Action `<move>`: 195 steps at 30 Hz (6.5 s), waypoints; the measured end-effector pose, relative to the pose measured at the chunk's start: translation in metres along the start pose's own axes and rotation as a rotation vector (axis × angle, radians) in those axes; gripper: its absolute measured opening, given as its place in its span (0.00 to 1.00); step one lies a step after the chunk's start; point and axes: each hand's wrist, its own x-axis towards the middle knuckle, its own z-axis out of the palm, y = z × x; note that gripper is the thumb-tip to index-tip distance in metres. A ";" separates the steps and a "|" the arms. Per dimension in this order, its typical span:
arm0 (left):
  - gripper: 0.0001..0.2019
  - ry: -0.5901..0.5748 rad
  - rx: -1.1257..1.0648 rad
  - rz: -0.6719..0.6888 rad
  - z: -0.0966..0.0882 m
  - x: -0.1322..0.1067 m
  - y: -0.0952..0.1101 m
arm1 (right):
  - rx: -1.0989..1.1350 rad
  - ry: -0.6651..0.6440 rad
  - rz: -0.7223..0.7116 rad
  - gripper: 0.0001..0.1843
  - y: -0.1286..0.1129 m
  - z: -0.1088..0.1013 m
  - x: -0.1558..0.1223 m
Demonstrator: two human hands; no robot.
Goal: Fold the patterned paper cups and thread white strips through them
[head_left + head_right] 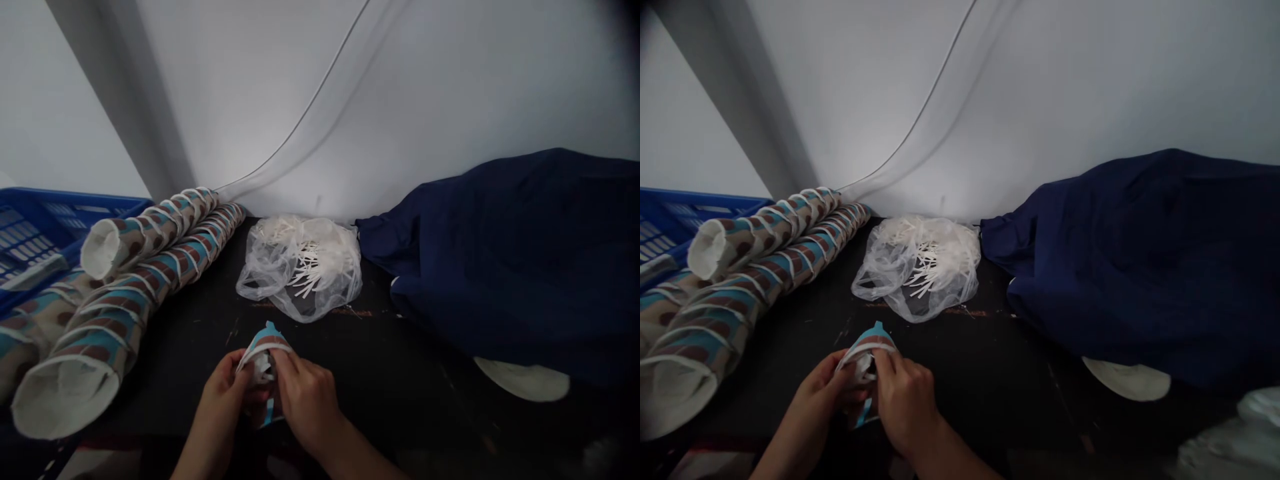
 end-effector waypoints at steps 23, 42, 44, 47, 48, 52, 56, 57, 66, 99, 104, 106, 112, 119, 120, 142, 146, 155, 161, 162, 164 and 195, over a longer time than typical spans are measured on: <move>0.22 -0.009 0.029 0.016 -0.005 0.003 0.003 | 0.110 -0.198 0.141 0.16 -0.001 -0.011 0.014; 0.25 -0.084 0.013 0.010 -0.014 0.006 0.000 | 0.096 -0.225 0.178 0.10 0.000 -0.011 0.024; 0.24 -0.077 -0.005 -0.013 -0.013 0.005 0.001 | 0.092 -0.231 0.170 0.10 -0.001 -0.014 0.026; 0.22 -0.074 -0.011 -0.032 -0.013 0.005 0.003 | 0.078 -0.239 0.159 0.10 -0.004 -0.016 0.026; 0.22 -0.077 -0.007 -0.036 -0.013 0.005 0.003 | 0.067 -0.238 0.151 0.10 -0.005 -0.015 0.025; 0.20 -0.097 0.036 -0.050 -0.015 0.006 0.003 | -0.041 -0.245 0.091 0.09 -0.011 -0.008 0.020; 0.17 -0.105 0.103 -0.049 -0.014 0.012 0.003 | -0.104 -0.266 0.064 0.11 -0.012 -0.005 0.016; 0.17 -0.103 0.117 -0.044 -0.013 0.014 0.003 | -0.066 -0.260 0.068 0.12 -0.011 -0.006 0.016; 0.15 -0.082 0.181 0.010 -0.011 0.017 0.006 | 0.501 -0.069 0.228 0.14 -0.002 0.002 0.016; 0.15 -0.047 0.178 0.161 -0.015 0.009 0.006 | 0.420 -0.164 0.110 0.15 -0.015 -0.007 0.020; 0.17 -0.073 0.063 0.127 -0.021 0.012 0.005 | 0.148 -0.410 0.012 0.23 -0.014 -0.031 0.022; 0.17 -0.054 0.032 0.106 -0.021 0.014 0.004 | 0.054 -0.468 -0.012 0.24 -0.011 -0.039 0.018; 0.19 -0.029 0.018 0.056 -0.017 0.011 0.007 | -0.054 -0.252 -0.065 0.19 0.013 -0.038 0.012; 0.25 -0.088 0.026 0.082 -0.013 0.006 0.024 | 0.264 0.073 -0.049 0.19 0.024 -0.017 0.008; 0.24 -0.137 -0.021 0.072 -0.009 0.004 0.026 | 0.299 0.111 -0.043 0.19 0.021 -0.016 0.006; 0.24 -0.133 -0.198 -0.040 0.019 -0.006 0.008 | 0.072 -0.145 0.022 0.18 0.015 -0.022 0.003; 0.20 -0.120 -0.234 -0.042 0.024 -0.007 0.003 | -0.191 -0.181 -0.021 0.21 0.016 -0.018 0.001; 0.27 -0.072 -0.143 0.032 0.029 -0.008 -0.004 | 0.241 -0.083 0.134 0.16 0.017 -0.022 -0.004; 0.25 0.011 0.043 0.085 0.033 -0.004 -0.004 | 0.215 -0.118 0.176 0.15 0.009 -0.025 0.003; 0.24 0.015 0.056 0.091 0.034 -0.003 -0.003 | 0.227 -0.114 0.173 0.15 0.010 -0.026 0.004; 0.24 0.010 0.057 0.103 0.036 -0.002 -0.003 | 0.292 -0.080 0.153 0.15 0.012 -0.026 0.004; 0.21 -0.050 0.000 0.102 0.024 0.007 0.004 | 0.323 -0.108 0.112 0.17 0.018 -0.024 -0.002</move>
